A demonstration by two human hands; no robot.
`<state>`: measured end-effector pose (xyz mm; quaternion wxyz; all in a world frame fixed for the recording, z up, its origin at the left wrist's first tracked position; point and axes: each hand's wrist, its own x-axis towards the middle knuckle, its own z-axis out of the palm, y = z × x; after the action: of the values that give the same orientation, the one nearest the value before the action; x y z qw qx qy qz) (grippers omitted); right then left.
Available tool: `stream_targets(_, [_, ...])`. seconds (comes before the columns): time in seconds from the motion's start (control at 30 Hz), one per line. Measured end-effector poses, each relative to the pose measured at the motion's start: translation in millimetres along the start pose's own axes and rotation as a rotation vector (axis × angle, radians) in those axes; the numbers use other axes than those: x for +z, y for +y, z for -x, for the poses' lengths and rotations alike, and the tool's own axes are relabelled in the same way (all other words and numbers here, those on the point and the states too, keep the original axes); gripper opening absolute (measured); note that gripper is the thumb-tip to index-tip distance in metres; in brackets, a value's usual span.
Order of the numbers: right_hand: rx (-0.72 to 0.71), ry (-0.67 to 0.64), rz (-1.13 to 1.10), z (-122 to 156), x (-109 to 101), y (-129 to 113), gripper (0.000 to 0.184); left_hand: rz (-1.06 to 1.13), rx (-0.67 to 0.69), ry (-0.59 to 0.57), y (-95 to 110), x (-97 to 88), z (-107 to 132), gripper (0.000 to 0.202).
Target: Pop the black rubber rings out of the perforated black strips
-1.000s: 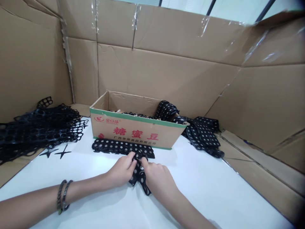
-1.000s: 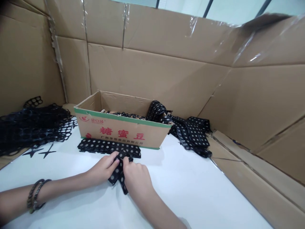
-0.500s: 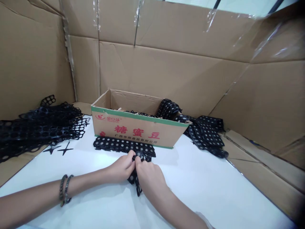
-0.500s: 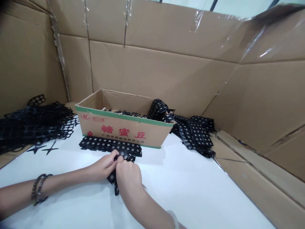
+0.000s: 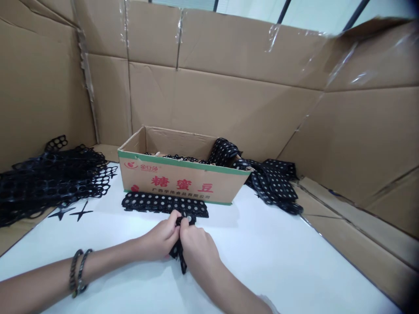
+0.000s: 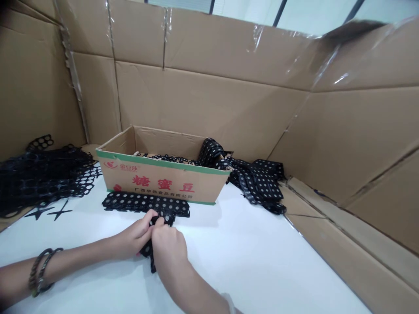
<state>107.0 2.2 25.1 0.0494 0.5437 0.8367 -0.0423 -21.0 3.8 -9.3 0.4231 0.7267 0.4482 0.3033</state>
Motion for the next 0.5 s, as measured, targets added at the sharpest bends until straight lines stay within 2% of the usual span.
stream_targets(0.1, [0.024,0.045,-0.117,-2.9,-3.8,11.2,0.021,0.008,-0.036,0.001,-1.1,1.3,-1.4,0.024])
stream_targets(0.2, [0.034,0.079,-0.184,-4.4,-11.6,16.5,0.025,-0.013,-0.002,0.042,-3.8,3.0,-3.7,0.029])
stream_targets(0.33, [0.090,0.075,-0.013,-4.8,-18.2,7.3,0.027,0.181,-0.104,0.081,-9.0,5.2,-8.8,0.028])
stream_targets(0.5, [0.022,0.038,0.062,-4.0,-17.1,-0.3,0.022,0.356,-0.153,0.104,-14.4,5.6,-14.4,0.020])
